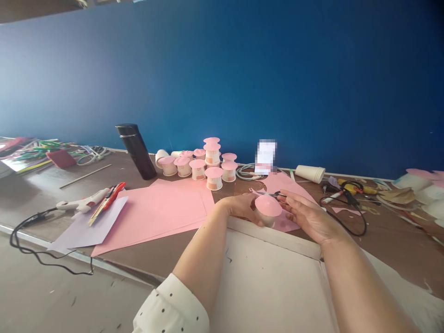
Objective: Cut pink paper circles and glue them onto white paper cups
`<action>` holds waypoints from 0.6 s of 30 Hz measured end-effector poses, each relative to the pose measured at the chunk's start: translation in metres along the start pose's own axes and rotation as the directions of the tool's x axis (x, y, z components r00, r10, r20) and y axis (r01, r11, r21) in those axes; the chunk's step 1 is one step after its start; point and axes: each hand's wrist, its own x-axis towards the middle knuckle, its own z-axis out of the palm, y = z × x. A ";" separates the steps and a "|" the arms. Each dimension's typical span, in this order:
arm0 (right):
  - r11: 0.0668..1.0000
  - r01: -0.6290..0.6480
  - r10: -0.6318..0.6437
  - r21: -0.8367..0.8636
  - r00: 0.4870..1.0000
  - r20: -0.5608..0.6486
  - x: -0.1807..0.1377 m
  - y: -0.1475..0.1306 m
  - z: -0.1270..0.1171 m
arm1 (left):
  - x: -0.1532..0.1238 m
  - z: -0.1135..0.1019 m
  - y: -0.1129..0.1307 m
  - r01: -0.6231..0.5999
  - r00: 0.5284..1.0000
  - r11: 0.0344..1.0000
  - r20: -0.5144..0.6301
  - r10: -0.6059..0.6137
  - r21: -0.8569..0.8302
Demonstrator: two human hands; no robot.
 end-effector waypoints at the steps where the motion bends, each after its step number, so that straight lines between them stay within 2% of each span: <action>1: 1.000 -0.005 0.005 0.003 1.000 -0.001 0.000 0.000 0.001 | 0.001 0.001 0.000 -0.013 0.999 1.000 0.039 0.013 -0.008; 3: 1.000 -0.029 0.029 0.005 1.000 -0.002 0.000 0.000 0.001 | 0.002 0.004 0.001 -0.007 0.996 1.000 0.086 0.009 -0.030; 7: 0.998 -0.050 0.050 0.037 0.999 0.011 0.001 0.002 0.000 | 0.001 0.008 0.004 0.078 0.993 0.995 0.093 -0.072 -0.062; 10: 0.997 -0.027 0.026 0.066 0.999 0.018 0.004 0.003 -0.001 | -0.002 0.009 0.006 0.143 0.989 0.967 0.061 -0.133 -0.210; 12: 0.996 -0.013 0.013 0.086 1.000 0.002 0.005 0.003 -0.002 | -0.004 0.010 0.008 0.120 0.991 0.933 -0.015 -0.133 -0.341; 14: 0.996 -0.002 0.004 0.094 1.000 -0.015 0.006 0.003 0.000 | -0.004 0.010 0.009 0.040 0.986 0.910 -0.130 -0.103 -0.413; 18: 1.000 0.010 -0.010 -0.003 1.000 0.019 0.005 0.004 0.006 | -0.001 0.010 0.012 -0.066 0.945 0.911 -0.319 -0.074 -0.408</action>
